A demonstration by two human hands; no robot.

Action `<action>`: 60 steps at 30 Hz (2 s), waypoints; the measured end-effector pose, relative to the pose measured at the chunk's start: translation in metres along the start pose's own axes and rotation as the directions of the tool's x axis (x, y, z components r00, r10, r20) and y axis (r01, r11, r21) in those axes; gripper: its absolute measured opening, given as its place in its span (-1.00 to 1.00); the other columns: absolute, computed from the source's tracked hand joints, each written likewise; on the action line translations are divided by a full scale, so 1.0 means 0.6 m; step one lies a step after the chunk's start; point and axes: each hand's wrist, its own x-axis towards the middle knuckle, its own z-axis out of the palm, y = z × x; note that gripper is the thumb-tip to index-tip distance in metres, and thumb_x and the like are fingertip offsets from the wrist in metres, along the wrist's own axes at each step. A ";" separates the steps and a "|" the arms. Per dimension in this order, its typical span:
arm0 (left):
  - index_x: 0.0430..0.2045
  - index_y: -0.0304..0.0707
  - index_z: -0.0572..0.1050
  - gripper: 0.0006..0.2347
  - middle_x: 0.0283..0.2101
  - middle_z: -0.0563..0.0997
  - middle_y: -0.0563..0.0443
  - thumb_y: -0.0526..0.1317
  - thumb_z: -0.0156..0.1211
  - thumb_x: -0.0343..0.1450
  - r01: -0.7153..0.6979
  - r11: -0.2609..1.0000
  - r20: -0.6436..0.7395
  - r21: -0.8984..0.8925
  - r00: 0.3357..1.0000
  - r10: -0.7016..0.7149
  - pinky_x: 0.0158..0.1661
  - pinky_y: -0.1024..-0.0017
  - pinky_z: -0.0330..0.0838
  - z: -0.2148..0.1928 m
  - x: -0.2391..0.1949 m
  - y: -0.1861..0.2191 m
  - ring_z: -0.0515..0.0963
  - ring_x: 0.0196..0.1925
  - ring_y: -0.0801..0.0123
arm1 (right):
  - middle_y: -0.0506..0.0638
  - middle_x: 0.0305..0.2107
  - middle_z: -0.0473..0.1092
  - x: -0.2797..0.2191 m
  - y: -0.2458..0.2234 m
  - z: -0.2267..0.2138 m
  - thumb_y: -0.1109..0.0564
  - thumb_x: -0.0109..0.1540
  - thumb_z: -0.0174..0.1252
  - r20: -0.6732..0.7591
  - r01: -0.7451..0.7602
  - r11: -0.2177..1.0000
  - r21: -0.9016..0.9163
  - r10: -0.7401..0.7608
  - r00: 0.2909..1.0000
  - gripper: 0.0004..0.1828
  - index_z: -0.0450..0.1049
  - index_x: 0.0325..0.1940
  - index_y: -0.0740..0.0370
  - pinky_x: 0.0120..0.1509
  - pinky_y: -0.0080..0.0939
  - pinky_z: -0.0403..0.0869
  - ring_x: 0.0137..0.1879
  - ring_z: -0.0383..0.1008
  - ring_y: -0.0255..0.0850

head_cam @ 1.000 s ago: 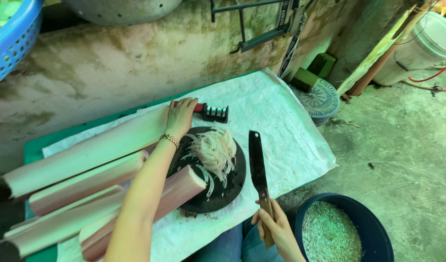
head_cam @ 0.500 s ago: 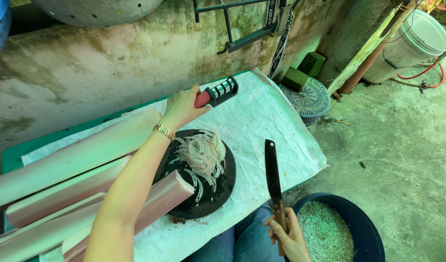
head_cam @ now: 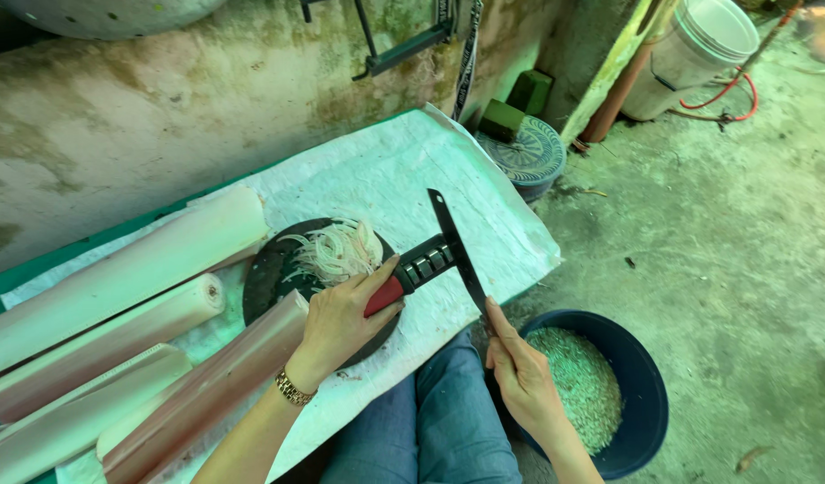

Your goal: The person sits on the floor and uses a knife to slice a long, pale vegetable stalk into thin strips on a round cutting board. The person gathers the sliced strips and continues slicing the remaining stalk.

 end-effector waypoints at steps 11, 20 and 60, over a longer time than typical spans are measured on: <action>0.24 0.07 0.42 -0.43 -0.46 0.61 -0.04 -0.05 0.39 0.28 -0.018 0.999 0.019 -0.049 1.000 0.019 -0.44 0.21 0.52 -0.006 -0.034 0.035 0.63 -0.49 0.13 | 0.02 -0.55 0.33 -0.015 -0.064 -0.004 0.16 0.36 0.02 0.001 -0.118 0.989 -0.085 0.119 0.993 -0.39 0.22 0.51 -0.16 -0.28 -0.22 0.45 -0.44 0.30 -0.27; 0.24 0.04 0.42 -0.44 -0.45 0.61 -0.04 -0.05 0.39 0.29 -0.037 0.999 0.007 -0.021 0.999 0.037 -0.45 0.26 0.52 -0.013 -0.049 0.037 0.63 -0.51 0.18 | 0.13 -0.33 0.49 -0.017 -0.084 0.004 0.18 0.35 0.03 -0.006 0.025 0.972 -0.233 -0.027 1.000 -0.41 0.23 0.49 -0.10 -0.17 -0.10 0.50 -0.32 0.52 -0.13; 0.20 0.06 0.48 -0.43 -0.45 0.64 0.10 -0.11 0.46 0.23 -0.040 0.999 -0.079 0.033 0.996 0.043 -0.57 0.40 0.44 -0.066 -0.069 0.010 0.59 -0.57 0.39 | 0.04 -0.54 0.24 -0.007 -0.091 0.048 0.19 0.32 0.07 0.023 0.152 0.910 -0.384 -0.156 0.988 -0.34 0.18 0.51 -0.15 -0.44 0.00 0.35 -0.58 0.30 -0.09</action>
